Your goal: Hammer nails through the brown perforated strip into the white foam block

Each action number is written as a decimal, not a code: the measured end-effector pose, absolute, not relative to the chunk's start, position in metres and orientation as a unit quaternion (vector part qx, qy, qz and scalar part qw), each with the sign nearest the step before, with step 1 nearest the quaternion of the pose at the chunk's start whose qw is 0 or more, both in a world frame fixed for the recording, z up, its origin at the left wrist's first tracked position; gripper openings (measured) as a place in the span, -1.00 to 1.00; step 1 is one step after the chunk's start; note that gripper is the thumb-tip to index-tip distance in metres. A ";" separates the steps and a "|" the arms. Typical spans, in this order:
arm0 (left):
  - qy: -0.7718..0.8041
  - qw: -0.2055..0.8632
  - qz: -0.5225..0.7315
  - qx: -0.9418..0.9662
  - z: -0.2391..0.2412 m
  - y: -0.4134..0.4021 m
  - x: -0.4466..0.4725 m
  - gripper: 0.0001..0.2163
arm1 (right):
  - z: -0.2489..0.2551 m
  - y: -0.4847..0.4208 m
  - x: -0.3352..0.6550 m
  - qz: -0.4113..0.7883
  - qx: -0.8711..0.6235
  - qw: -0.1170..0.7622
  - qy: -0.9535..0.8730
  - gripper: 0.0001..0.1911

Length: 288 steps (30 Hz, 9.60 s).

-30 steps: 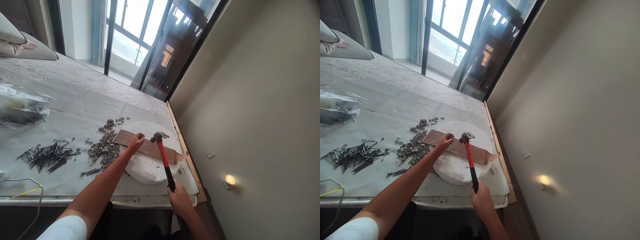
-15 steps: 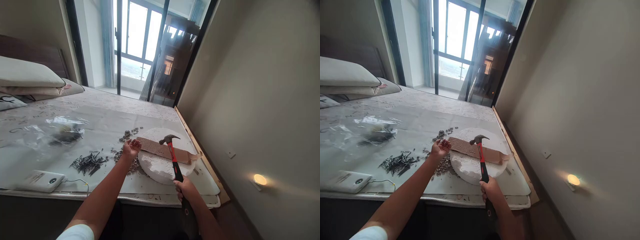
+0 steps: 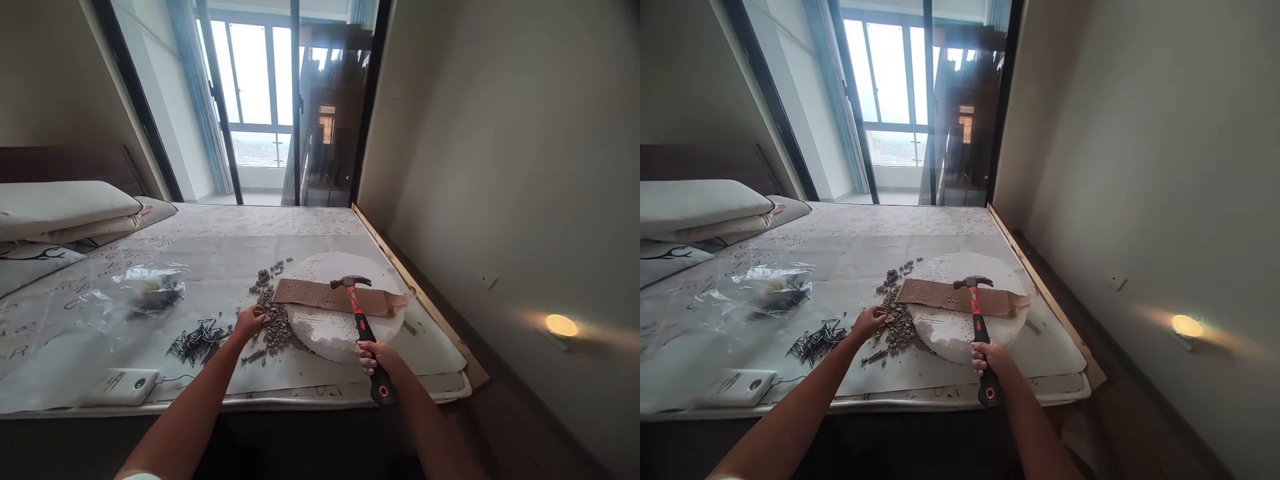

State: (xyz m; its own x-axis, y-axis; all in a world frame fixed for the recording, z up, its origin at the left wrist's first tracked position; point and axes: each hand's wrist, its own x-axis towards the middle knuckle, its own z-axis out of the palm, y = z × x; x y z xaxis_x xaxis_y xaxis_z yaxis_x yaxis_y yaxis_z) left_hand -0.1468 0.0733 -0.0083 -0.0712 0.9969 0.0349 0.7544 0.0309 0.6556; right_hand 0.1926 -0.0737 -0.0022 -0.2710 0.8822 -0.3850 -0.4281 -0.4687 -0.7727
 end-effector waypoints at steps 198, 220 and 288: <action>0.465 0.181 0.336 0.799 -0.034 0.109 0.064 -0.81 | 0.063 -0.098 0.236 0.234 -0.750 0.175 -0.594 -0.92; 0.515 0.361 0.419 0.655 -0.018 0.117 0.054 -0.93 | 0.028 -0.104 0.230 0.279 -0.733 0.174 -0.596 -0.92; 0.480 0.330 0.330 0.743 0.011 0.116 0.073 -0.59 | 0.017 -0.136 0.221 0.694 -0.458 0.489 -0.262 -0.65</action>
